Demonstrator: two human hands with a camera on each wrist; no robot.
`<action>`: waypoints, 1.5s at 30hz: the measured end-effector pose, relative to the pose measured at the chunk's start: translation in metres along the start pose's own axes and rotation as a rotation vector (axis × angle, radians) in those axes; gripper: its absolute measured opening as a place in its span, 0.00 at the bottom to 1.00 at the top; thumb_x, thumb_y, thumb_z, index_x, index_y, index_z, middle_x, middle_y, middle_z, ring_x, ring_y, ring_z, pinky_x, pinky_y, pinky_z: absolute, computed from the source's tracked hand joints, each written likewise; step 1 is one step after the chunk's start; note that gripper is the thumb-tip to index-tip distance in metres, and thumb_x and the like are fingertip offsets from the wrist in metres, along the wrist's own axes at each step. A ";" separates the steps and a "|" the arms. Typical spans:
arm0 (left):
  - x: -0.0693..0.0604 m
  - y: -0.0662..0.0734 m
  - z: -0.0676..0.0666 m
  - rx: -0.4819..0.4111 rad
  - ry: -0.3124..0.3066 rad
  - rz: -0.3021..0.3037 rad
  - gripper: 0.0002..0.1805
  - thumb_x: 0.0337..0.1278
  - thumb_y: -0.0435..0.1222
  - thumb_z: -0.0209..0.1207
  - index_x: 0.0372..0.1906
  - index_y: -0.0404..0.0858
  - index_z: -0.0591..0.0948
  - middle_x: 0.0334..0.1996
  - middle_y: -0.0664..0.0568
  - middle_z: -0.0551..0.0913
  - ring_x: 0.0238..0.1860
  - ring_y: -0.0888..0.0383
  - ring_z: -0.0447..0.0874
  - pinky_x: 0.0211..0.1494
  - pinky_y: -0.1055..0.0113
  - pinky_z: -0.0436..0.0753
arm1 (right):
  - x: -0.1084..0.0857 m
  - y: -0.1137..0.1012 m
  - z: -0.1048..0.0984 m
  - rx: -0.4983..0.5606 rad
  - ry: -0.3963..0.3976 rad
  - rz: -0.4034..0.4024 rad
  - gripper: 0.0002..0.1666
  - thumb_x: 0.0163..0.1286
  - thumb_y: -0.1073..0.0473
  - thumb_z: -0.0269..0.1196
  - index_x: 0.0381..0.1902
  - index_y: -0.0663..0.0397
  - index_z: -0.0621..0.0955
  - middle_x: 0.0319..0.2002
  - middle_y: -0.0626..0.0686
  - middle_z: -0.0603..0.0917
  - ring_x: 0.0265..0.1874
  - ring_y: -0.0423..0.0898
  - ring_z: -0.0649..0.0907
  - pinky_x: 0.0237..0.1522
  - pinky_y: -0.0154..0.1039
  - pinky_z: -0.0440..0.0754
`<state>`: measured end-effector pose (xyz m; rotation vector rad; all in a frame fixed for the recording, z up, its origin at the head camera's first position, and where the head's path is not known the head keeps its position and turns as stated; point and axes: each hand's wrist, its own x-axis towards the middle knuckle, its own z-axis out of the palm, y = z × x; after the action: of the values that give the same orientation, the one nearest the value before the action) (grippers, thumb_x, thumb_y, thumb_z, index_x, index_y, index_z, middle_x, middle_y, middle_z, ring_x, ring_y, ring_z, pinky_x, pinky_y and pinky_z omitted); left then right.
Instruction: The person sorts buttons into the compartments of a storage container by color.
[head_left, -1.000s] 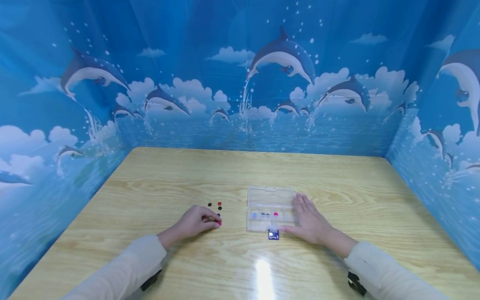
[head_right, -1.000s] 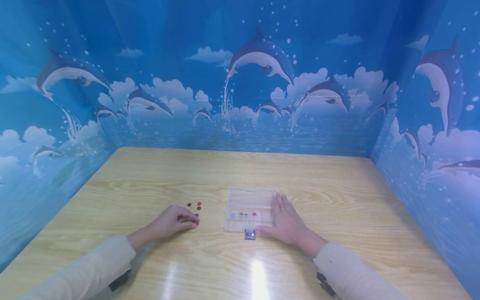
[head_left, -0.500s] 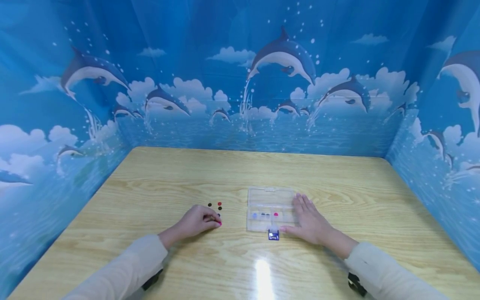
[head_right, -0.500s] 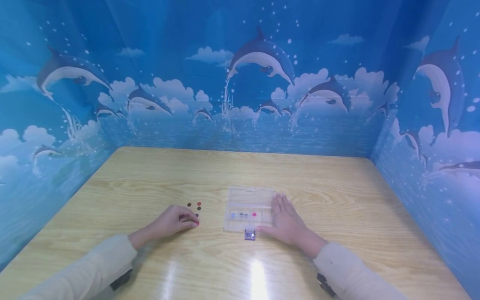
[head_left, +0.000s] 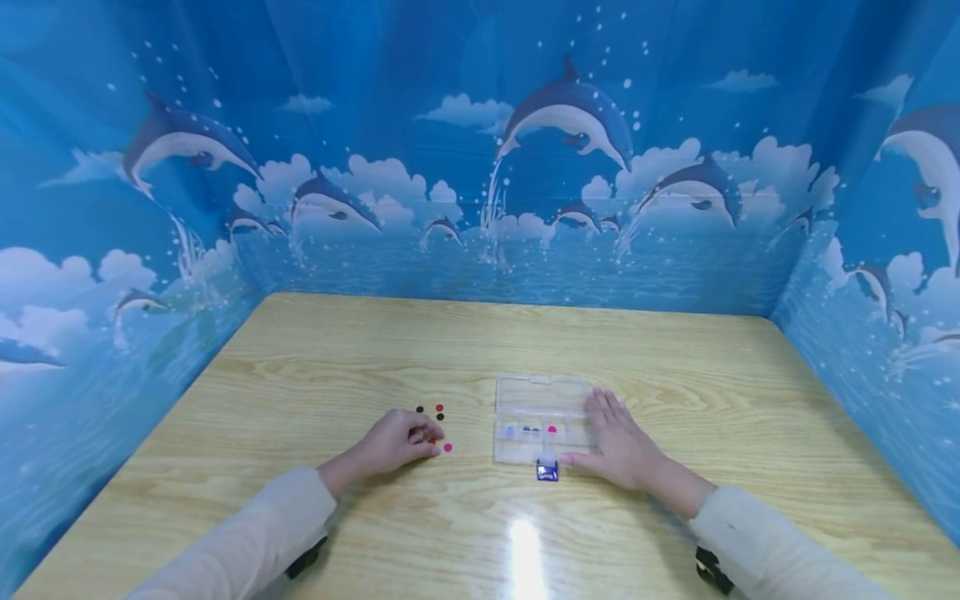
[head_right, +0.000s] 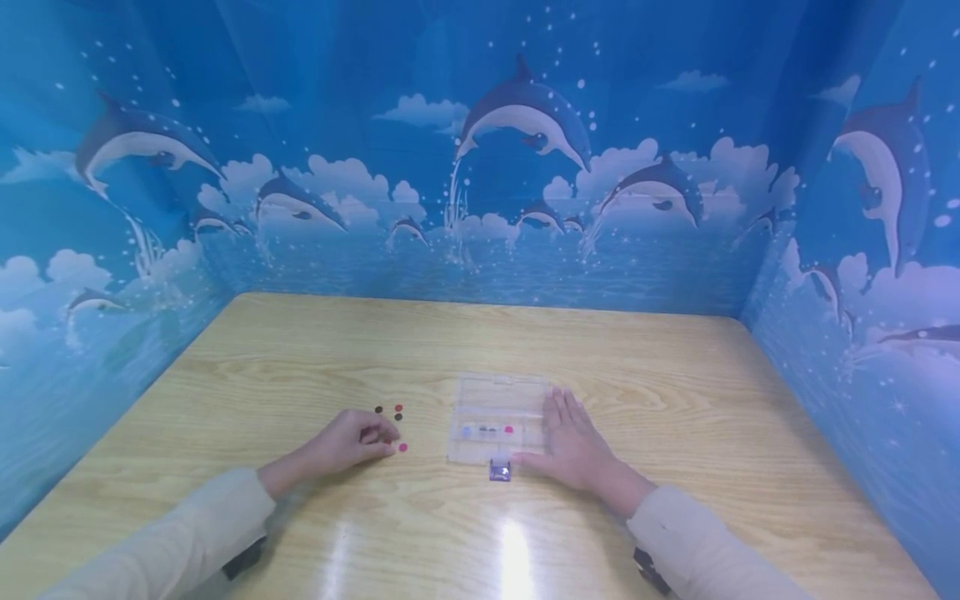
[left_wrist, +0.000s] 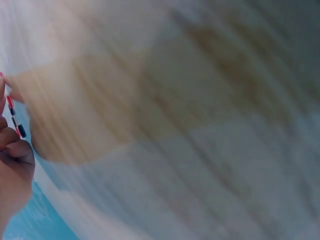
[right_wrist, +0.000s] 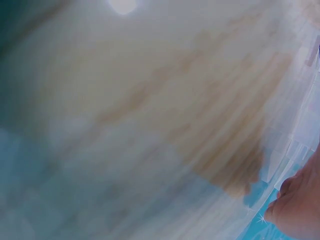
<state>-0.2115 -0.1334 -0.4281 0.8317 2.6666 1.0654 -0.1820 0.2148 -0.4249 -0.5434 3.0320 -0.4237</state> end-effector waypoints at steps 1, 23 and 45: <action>0.001 0.001 0.000 0.002 -0.002 0.004 0.10 0.49 0.36 0.65 0.37 0.36 0.83 0.14 0.61 0.65 0.18 0.71 0.60 0.24 0.78 0.66 | 0.000 0.000 0.000 0.000 0.000 -0.001 0.60 0.60 0.29 0.53 0.67 0.76 0.52 0.69 0.72 0.50 0.70 0.67 0.49 0.69 0.58 0.49; 0.007 0.003 0.005 0.021 0.003 0.058 0.04 0.49 0.36 0.65 0.28 0.40 0.83 0.15 0.62 0.66 0.19 0.72 0.59 0.24 0.77 0.62 | 0.000 0.000 0.001 -0.010 0.010 -0.006 0.60 0.59 0.29 0.53 0.66 0.77 0.53 0.69 0.73 0.51 0.69 0.67 0.50 0.69 0.58 0.50; 0.006 0.007 0.002 -0.004 0.007 0.021 0.05 0.50 0.37 0.64 0.27 0.40 0.82 0.16 0.61 0.70 0.20 0.70 0.62 0.24 0.78 0.66 | 0.000 0.000 0.002 -0.004 0.013 -0.007 0.60 0.59 0.30 0.54 0.66 0.77 0.53 0.68 0.73 0.51 0.69 0.67 0.50 0.69 0.58 0.50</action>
<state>-0.2129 -0.1253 -0.4246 0.8589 2.6662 1.0808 -0.1822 0.2142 -0.4265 -0.5542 3.0451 -0.4234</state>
